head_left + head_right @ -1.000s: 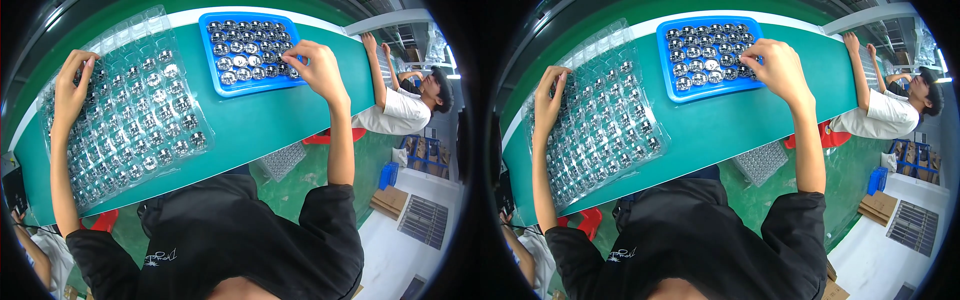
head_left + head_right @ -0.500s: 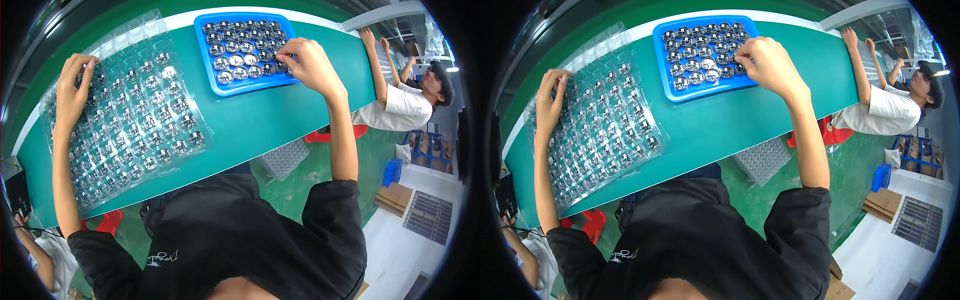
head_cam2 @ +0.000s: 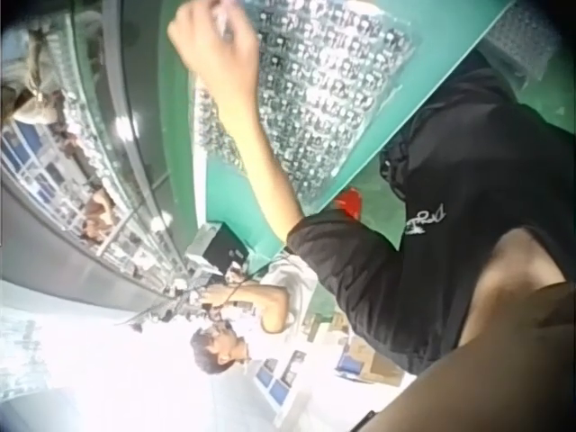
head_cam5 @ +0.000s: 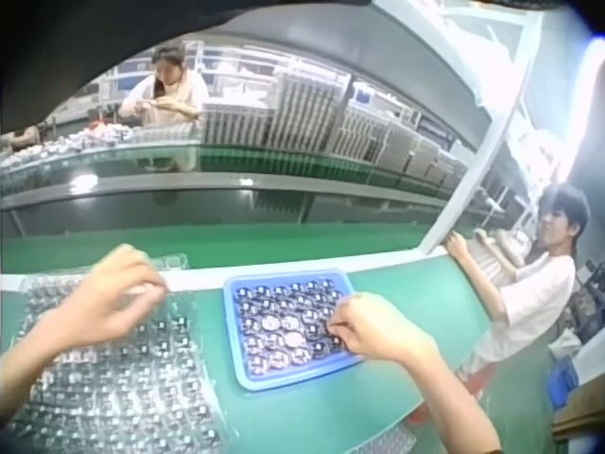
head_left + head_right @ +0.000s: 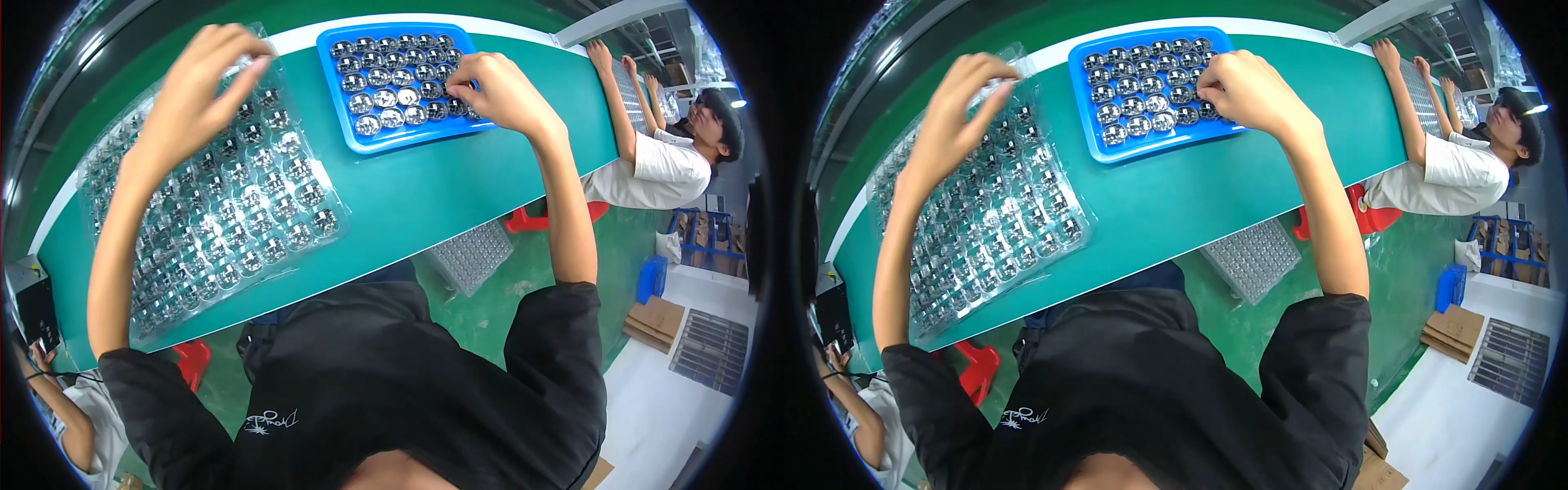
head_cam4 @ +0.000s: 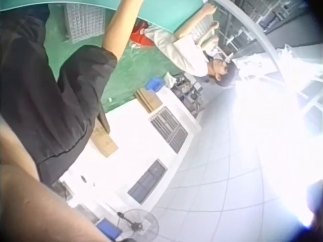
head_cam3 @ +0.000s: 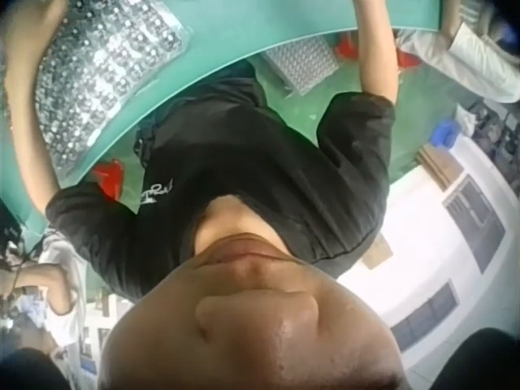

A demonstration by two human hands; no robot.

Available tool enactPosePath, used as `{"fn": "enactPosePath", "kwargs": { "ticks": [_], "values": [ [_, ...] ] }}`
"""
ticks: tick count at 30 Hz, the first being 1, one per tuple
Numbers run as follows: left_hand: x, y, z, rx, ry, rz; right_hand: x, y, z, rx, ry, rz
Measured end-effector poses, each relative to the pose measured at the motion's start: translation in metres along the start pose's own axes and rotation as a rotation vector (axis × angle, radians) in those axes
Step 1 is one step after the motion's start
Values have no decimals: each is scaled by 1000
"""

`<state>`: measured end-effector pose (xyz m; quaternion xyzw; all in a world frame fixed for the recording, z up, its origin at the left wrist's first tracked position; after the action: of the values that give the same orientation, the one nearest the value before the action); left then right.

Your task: Sorting and placing small electronic components from a blue tray into a plastic blister sheet for packaging or further assembly.

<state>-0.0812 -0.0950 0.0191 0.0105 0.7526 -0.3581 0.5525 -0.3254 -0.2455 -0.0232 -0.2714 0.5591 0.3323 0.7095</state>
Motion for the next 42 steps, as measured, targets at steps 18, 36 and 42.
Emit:
{"fn": "enactPosePath", "kwargs": {
  "ticks": [18, 36, 42],
  "values": [
    [99, -52, 68, -374, 316, 145, -2, 81, -33, 375, -216, -411],
    [86, -65, 190, -591, 448, 50, 29, -72, -71, 325, -499, -267],
    [107, -65, 276, -779, 434, -73, 34, -160, -74, 302, -444, -190]
  ]
}}
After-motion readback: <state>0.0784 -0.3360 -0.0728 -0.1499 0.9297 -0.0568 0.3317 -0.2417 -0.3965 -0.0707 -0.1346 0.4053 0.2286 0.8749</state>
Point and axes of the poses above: each hand's wrist, its own y-axis away from the middle knuckle, its own x-axis out of the palm, z = x × y, the point moved 8 cm from there along -y, towards the middle knuckle, and after that the axes turned 8 degrees about x, right-handed, at the moved point
